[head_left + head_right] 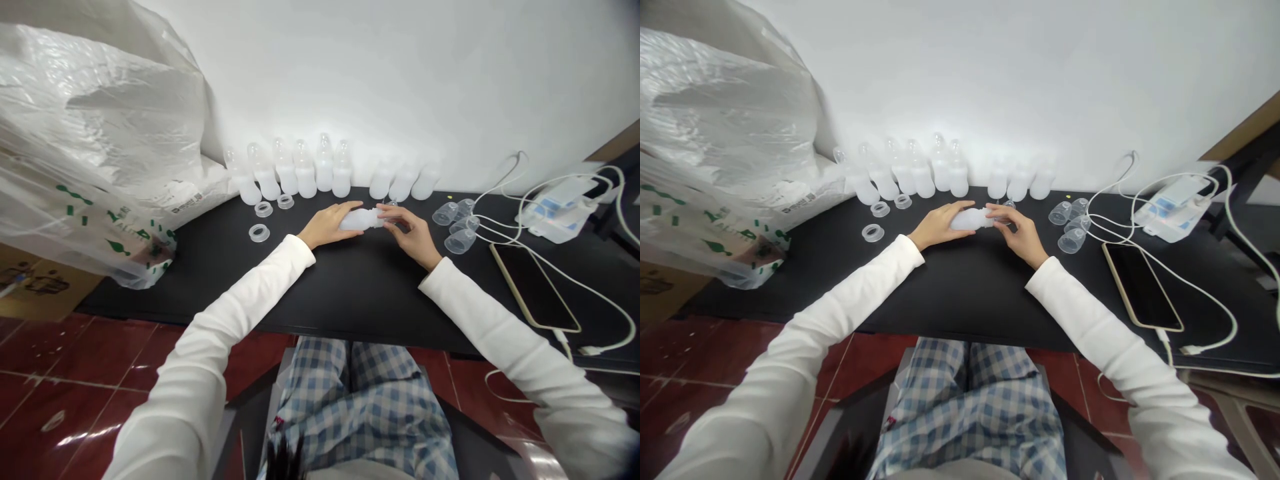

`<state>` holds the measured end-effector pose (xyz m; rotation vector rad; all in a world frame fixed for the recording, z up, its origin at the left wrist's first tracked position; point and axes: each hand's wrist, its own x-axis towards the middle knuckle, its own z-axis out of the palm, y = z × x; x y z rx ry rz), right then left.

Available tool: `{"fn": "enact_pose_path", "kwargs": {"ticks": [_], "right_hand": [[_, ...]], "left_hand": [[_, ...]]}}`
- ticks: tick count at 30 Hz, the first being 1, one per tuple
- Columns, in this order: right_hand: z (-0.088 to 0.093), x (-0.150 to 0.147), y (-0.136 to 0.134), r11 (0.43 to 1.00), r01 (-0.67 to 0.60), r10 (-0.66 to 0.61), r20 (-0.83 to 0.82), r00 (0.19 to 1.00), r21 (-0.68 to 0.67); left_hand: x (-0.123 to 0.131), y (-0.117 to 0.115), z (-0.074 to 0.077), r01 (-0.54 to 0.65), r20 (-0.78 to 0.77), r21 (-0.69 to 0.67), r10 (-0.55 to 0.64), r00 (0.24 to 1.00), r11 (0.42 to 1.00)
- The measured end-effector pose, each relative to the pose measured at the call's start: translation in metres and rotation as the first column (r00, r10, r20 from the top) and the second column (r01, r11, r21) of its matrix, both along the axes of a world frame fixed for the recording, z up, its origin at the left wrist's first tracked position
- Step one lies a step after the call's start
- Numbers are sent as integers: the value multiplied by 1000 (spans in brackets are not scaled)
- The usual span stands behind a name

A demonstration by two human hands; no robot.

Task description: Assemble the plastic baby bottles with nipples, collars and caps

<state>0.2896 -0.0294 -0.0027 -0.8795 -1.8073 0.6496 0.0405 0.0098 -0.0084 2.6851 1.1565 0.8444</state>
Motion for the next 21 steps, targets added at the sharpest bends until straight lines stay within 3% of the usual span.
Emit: {"fn": "enact_pose_path", "kwargs": {"ticks": [4, 8, 12, 16, 21], "right_hand": [[3, 0, -2, 999, -14, 11, 62, 998, 45], [-2, 2, 3, 999, 19, -23, 125, 992, 38], [-10, 7, 11, 999, 43, -44, 186, 982, 9], [-12, 7, 11, 984, 27, -73, 264, 962, 174], [-8, 2, 6, 924, -26, -142, 403, 904, 382]], "left_hand": [[1, -5, 4, -33, -37, 6, 33, 999, 999], [4, -5, 1, -91, -120, 119, 105, 987, 989], [4, -2, -3, -67, -180, 210, 106, 978, 975], [2, 0, -5, -49, -155, 226, 86, 984, 973], [1, -1, -3, -53, -39, 114, 58, 998, 992]]}}
